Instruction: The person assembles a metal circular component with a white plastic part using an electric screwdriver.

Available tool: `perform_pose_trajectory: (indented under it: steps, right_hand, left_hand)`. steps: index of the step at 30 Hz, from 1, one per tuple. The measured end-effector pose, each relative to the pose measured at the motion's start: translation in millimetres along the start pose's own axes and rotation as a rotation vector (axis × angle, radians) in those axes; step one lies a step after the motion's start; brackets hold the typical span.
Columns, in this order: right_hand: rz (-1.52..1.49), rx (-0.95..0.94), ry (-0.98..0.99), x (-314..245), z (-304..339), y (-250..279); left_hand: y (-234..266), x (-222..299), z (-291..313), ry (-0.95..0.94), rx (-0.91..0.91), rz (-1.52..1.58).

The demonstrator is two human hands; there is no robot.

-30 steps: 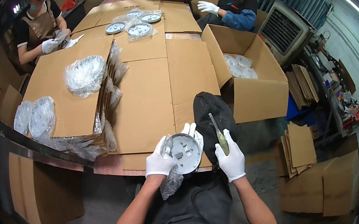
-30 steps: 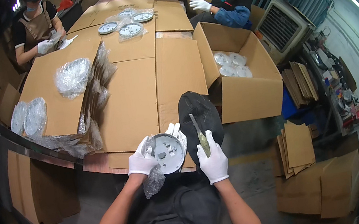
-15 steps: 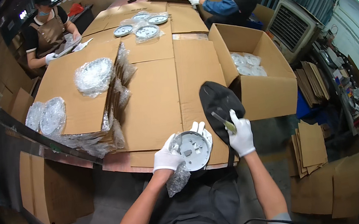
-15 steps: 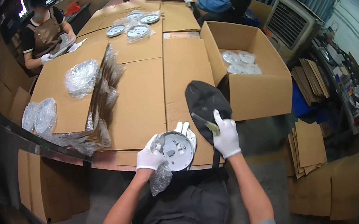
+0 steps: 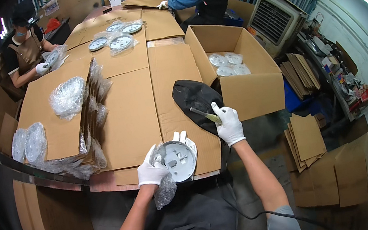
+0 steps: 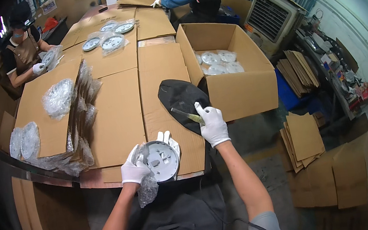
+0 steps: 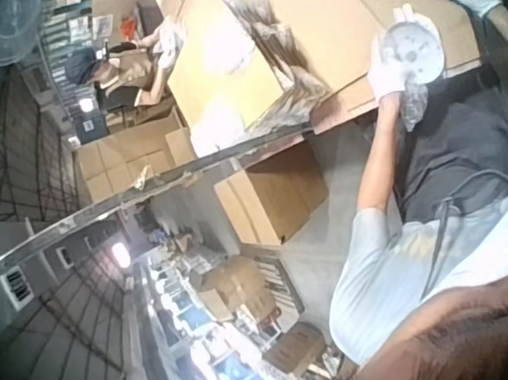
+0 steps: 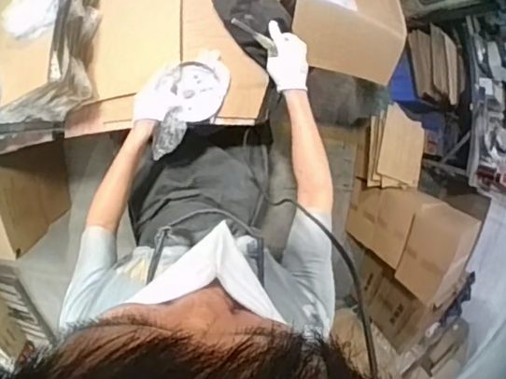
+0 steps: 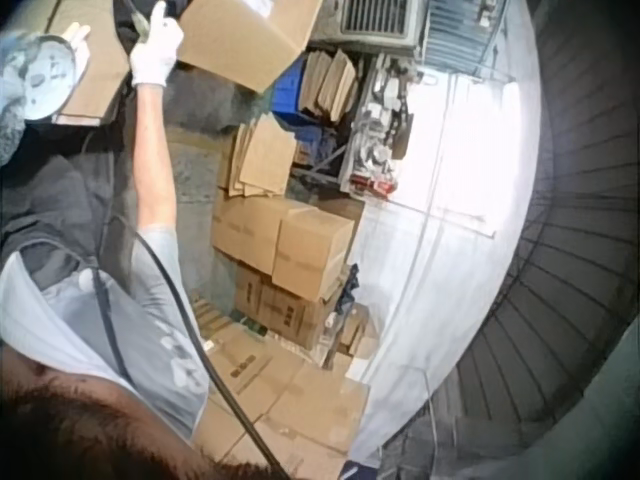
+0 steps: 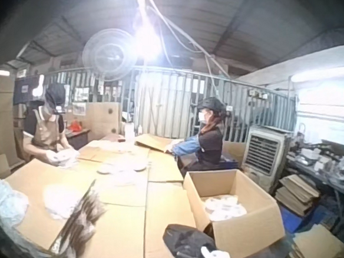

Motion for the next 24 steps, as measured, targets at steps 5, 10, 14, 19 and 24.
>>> perform_pose_trajectory:
  steps: [5, 10, 14, 19, 24]
  right_hand:
    - [-0.11, 0.096, -0.071, 28.1, 4.8, 3.1]
    - [-0.186, 0.121, -0.078, 18.2, 0.1, 0.2]
    - [-0.177, 0.155, -0.028, 8.7, -16.6, -6.8]
    - [-0.165, 0.143, 0.022, 1.7, -22.4, -5.2]
    - [-0.24, 0.156, 0.026, -14.1, -3.6, 10.1]
  left_hand:
    - [-3.7, -14.4, -6.0, -0.047, 0.065, 0.024]
    - [2.6, -10.8, -3.9, -0.074, 0.15, 0.057]
    - [2.3, -18.7, -3.4, -0.098, 0.126, 0.082]
    - [-2.7, -16.0, -0.4, -0.073, 0.079, 0.108]
    - [-2.3, -14.0, -0.6, -0.084, 0.089, 0.107]
Point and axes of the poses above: each hand's wrist, its own z-axis away from the middle knuckle, its own y-axis out of the back of the hand, x = y × z, the point moved 9 cm from there along -z, towards the middle knuckle, and after that the axes turned 5 degrees about x, right-handed, at the moved point
